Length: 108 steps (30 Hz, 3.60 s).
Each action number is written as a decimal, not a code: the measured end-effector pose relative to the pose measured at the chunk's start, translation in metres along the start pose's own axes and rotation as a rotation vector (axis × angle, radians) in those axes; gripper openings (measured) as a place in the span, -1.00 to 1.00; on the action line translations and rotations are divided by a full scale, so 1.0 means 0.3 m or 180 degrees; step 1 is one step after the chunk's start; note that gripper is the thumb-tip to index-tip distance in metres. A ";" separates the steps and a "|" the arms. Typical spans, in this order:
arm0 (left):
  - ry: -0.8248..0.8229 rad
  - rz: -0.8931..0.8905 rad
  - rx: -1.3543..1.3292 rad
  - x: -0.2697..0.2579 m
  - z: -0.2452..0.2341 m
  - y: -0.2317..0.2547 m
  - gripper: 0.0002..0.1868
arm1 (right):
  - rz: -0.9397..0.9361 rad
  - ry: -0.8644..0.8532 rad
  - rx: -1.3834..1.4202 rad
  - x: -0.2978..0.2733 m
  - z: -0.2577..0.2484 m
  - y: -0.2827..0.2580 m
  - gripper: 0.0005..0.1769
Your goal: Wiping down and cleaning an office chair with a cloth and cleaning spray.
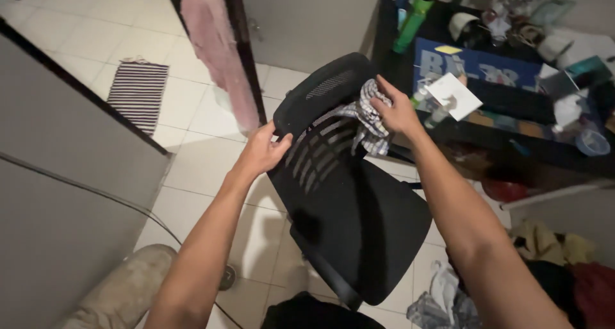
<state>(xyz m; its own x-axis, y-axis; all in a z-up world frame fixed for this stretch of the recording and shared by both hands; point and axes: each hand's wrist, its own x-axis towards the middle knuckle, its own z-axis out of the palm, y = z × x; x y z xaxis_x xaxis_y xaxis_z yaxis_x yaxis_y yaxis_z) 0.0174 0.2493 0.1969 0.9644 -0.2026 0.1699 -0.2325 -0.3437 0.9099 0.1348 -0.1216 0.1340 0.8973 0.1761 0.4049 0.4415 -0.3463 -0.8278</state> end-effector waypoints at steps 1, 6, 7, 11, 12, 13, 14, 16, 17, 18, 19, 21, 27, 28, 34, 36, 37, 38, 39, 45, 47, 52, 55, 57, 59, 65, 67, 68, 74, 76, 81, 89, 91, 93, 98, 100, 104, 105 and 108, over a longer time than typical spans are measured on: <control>0.0093 0.0099 -0.0046 0.005 -0.012 -0.024 -0.55 | 0.0143 -0.0002 -0.0323 0.024 0.027 -0.021 -0.25; 0.0501 0.0229 0.0260 0.006 -0.109 0.028 -0.57 | 0.0469 0.0206 -0.1000 0.164 0.180 -0.204 -0.33; 0.0585 0.0107 0.0451 0.009 -0.110 0.056 -0.57 | 0.0643 0.0118 -0.1086 0.184 0.193 -0.227 -0.25; 0.0915 -0.0145 0.1059 0.030 -0.144 0.067 -0.56 | 0.0371 -0.0403 -0.0883 0.318 0.240 0.027 -0.06; 0.1003 -0.0163 0.1077 0.040 -0.139 0.050 -0.56 | 0.0300 -0.0458 -0.0862 0.368 0.246 0.074 -0.06; 0.1128 -0.0038 0.1118 0.052 -0.132 0.035 -0.55 | -0.0004 -0.0732 -0.0504 0.419 0.251 0.119 -0.05; 0.1243 0.0070 0.1187 0.052 -0.139 0.015 -0.55 | -0.0291 -0.1015 -0.0113 0.463 0.282 0.163 -0.04; 0.1401 -0.0022 0.1267 0.065 -0.151 -0.032 -0.56 | 0.0060 -0.1286 -0.0165 0.489 0.301 0.037 -0.07; 0.1479 -0.0080 0.1299 0.067 -0.142 -0.056 -0.57 | 0.0464 -0.1507 -0.0279 0.489 0.298 -0.017 -0.09; 0.1564 -0.0134 0.1325 0.073 -0.143 -0.059 -0.57 | 0.0412 -0.1594 -0.0254 0.509 0.306 -0.008 -0.09; 0.1662 -0.0308 0.1368 0.077 -0.142 -0.061 -0.57 | 0.0382 -0.1625 0.0321 0.527 0.311 0.000 -0.19; 0.1834 -0.0533 0.1437 0.061 -0.136 -0.039 -0.57 | 0.0333 -0.1737 0.0929 0.564 0.317 0.020 -0.28; 0.2408 -0.0532 0.1336 0.051 -0.045 0.033 -0.61 | 0.0170 -0.1713 0.0778 0.672 0.293 -0.023 -0.50; 0.2517 -0.0460 0.1337 0.047 -0.026 0.032 -0.63 | 0.0682 -0.1871 0.1093 0.648 0.286 -0.074 -0.48; 0.2823 -0.0376 0.1363 0.043 -0.008 0.010 -0.67 | 0.0973 -0.1539 0.1470 0.638 0.349 -0.071 -0.61; 0.2835 -0.0308 0.1295 0.047 -0.011 0.033 -0.67 | 0.0973 -0.1319 0.1568 0.637 0.347 -0.078 -0.62; 0.2862 -0.0209 0.1152 0.055 -0.018 0.039 -0.68 | 0.1083 -0.1292 0.1684 0.644 0.346 -0.088 -0.59; 0.2882 -0.0125 0.1004 0.056 -0.020 0.044 -0.68 | 0.1206 -0.1266 0.1799 0.643 0.344 -0.093 -0.56; 0.2870 -0.0124 0.1000 0.052 -0.019 0.049 -0.68 | 0.1213 -0.1255 0.1797 0.643 0.338 -0.097 -0.56; 0.2962 0.0363 0.0839 0.064 -0.037 0.107 -0.70 | 0.1120 -0.1246 0.1687 0.715 0.329 -0.012 -0.47; 0.2950 0.0380 0.0883 0.071 -0.066 0.172 -0.70 | 0.0410 -0.1019 0.1460 0.741 0.320 -0.036 -0.51; 0.3039 0.0230 0.0945 0.115 -0.145 0.182 -0.68 | 0.0448 -0.1007 0.1389 0.807 0.319 -0.156 -0.61; 0.3063 0.0409 0.1064 0.145 -0.165 0.151 -0.66 | 0.0395 -0.0892 0.1597 0.864 0.314 -0.173 -0.68; 0.3075 0.0525 0.1063 0.173 -0.158 0.123 -0.65 | 0.0416 -0.0894 0.1764 0.854 0.293 -0.257 -0.71; 0.3177 0.0346 0.0947 0.164 -0.138 0.096 -0.64 | -0.0159 -0.1207 0.1658 0.748 0.289 -0.395 -0.76; 0.2830 -0.0037 0.1041 0.080 -0.126 0.093 -0.60 | -0.0967 -0.0360 0.0665 0.495 0.313 -0.427 -0.75; 0.2687 0.0049 0.0959 -0.002 -0.110 0.034 -0.61 | -0.0537 -0.0273 0.0496 0.399 0.333 -0.304 -0.70; 0.2546 0.0162 0.0879 -0.038 -0.102 0.003 -0.61 | -0.0127 -0.0170 0.0322 0.352 0.342 -0.240 -0.63; 0.2228 -0.0026 0.1649 -0.171 -0.011 -0.231 -0.53 | 0.0703 0.0077 0.0146 0.203 0.486 0.017 -0.53; 0.2083 -0.0107 0.1944 -0.174 0.005 -0.215 -0.48 | 0.0708 0.0183 0.0134 0.213 0.539 -0.005 -0.54; 0.1609 -0.0408 0.2619 -0.173 0.061 -0.256 -0.29 | -0.0133 0.0427 -0.0136 0.215 0.728 -0.007 -0.54; 0.1503 -0.0844 0.2898 -0.172 0.099 -0.232 -0.08 | -0.1473 -0.0653 -0.1185 0.108 0.904 -0.081 -0.16; 0.1521 -0.0802 0.2886 -0.175 0.086 -0.235 -0.08 | -0.1206 -0.0717 -0.1046 0.127 0.912 -0.167 -0.20; 0.1533 -0.0755 0.2858 -0.176 0.093 -0.241 -0.08 | -0.0933 -0.0783 -0.0923 0.143 0.928 -0.161 -0.24; 0.1572 -0.0607 0.2818 -0.189 0.091 -0.251 -0.10 | -0.1621 -0.1070 -0.1441 0.188 1.002 0.025 -0.63; 0.1586 -0.0591 0.2807 -0.185 0.093 -0.240 -0.12 | -0.1932 -0.1214 -0.1397 0.211 0.962 -0.017 -0.62; 0.1584 -0.0582 0.2768 -0.184 0.095 -0.246 -0.15 | -0.2230 -0.1409 -0.1294 0.252 0.904 -0.039 -0.38; 0.1578 -0.0572 0.2759 -0.176 0.094 -0.239 -0.15 | -0.2224 -0.1404 -0.1308 0.260 0.896 -0.036 -0.38; 0.1508 -0.0531 0.2593 -0.175 0.069 -0.238 -0.16 | -0.1741 -0.1478 -0.1261 0.256 0.894 -0.033 -0.48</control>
<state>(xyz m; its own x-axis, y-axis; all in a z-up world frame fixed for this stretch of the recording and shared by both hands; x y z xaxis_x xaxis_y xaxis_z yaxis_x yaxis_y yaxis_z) -0.0194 0.2654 0.1152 0.9022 0.2374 0.3600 0.0686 -0.9032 0.4237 0.1978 0.1425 0.0692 0.4990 0.7481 0.4374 0.8633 -0.3853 -0.3259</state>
